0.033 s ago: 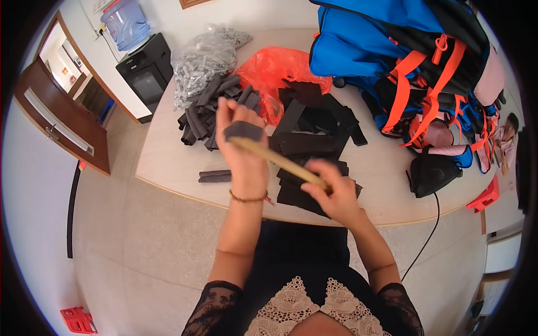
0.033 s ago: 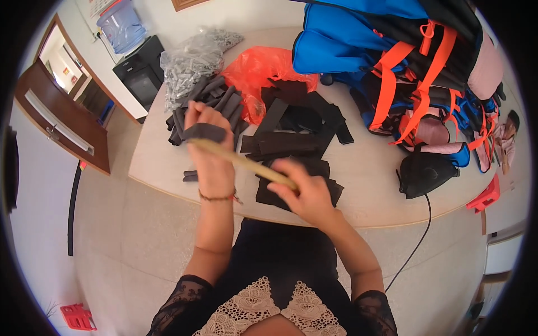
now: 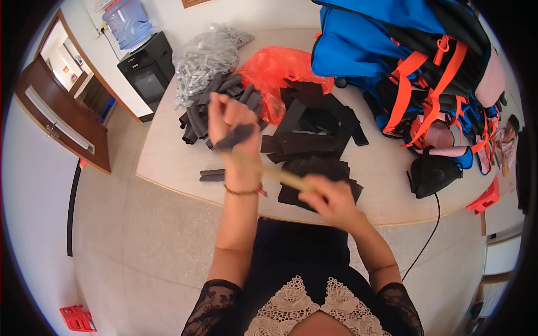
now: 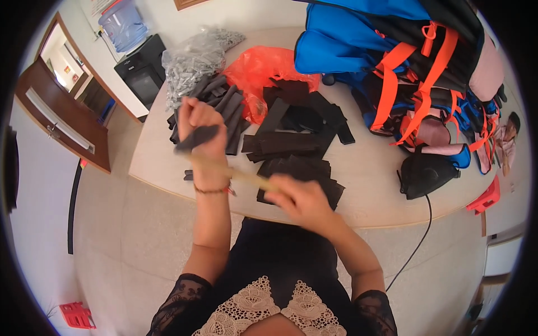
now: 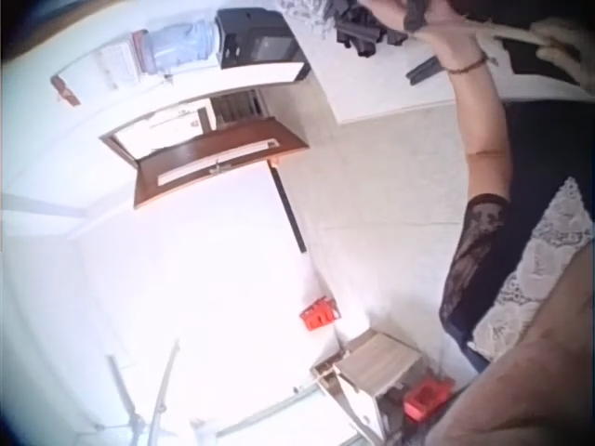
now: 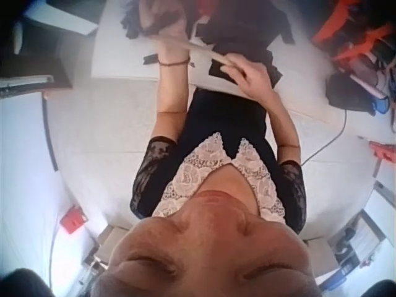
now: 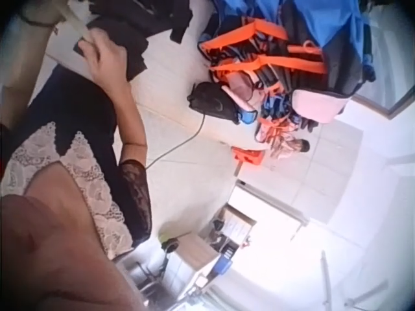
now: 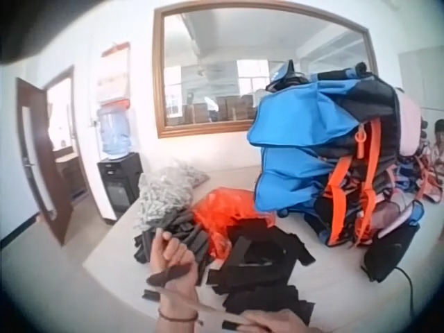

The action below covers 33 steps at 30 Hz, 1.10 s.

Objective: Inserting wooden sticks into grey foam components as part of an assembly process for sports or safety equipment.

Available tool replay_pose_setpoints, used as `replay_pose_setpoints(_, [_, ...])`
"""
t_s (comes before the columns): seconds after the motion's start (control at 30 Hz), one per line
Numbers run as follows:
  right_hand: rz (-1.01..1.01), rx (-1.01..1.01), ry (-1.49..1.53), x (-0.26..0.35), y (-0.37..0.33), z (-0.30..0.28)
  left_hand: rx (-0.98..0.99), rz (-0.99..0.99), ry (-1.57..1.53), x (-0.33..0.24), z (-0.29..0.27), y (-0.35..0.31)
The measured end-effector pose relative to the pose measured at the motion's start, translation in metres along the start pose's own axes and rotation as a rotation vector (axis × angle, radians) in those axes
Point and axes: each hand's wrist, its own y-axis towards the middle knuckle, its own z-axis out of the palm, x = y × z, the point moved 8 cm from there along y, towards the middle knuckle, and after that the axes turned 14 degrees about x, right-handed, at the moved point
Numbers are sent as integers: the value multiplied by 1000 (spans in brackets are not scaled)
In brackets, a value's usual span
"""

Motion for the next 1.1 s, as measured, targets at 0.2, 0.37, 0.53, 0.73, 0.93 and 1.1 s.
replay_pose_setpoints(0.2, [-80, 494, 304, 24, -46, 30, -269, 330, 544, -110, -44, 42])
replay_pose_setpoints(0.37, [116, -218, 369, -18, 3, -16, -302, 145, 506, -36, -33, 25])
replay_pose_setpoints(0.53, [-230, -262, 161, 12, 59, -32, -347, -98, 452, 33, -39, -7])
replay_pose_setpoints(0.73, [284, -249, 556, -45, 39, -64, 11, 56, 971, 1, -4, -16])
replay_pose_setpoints(0.93, [79, -86, 335, -37, 57, -59, 211, -539, 618, 60, -6, -45])
replay_pose_setpoints(1.1, [109, -88, 318, -36, 55, -56, 64, -500, 600, 68, -15, -50])
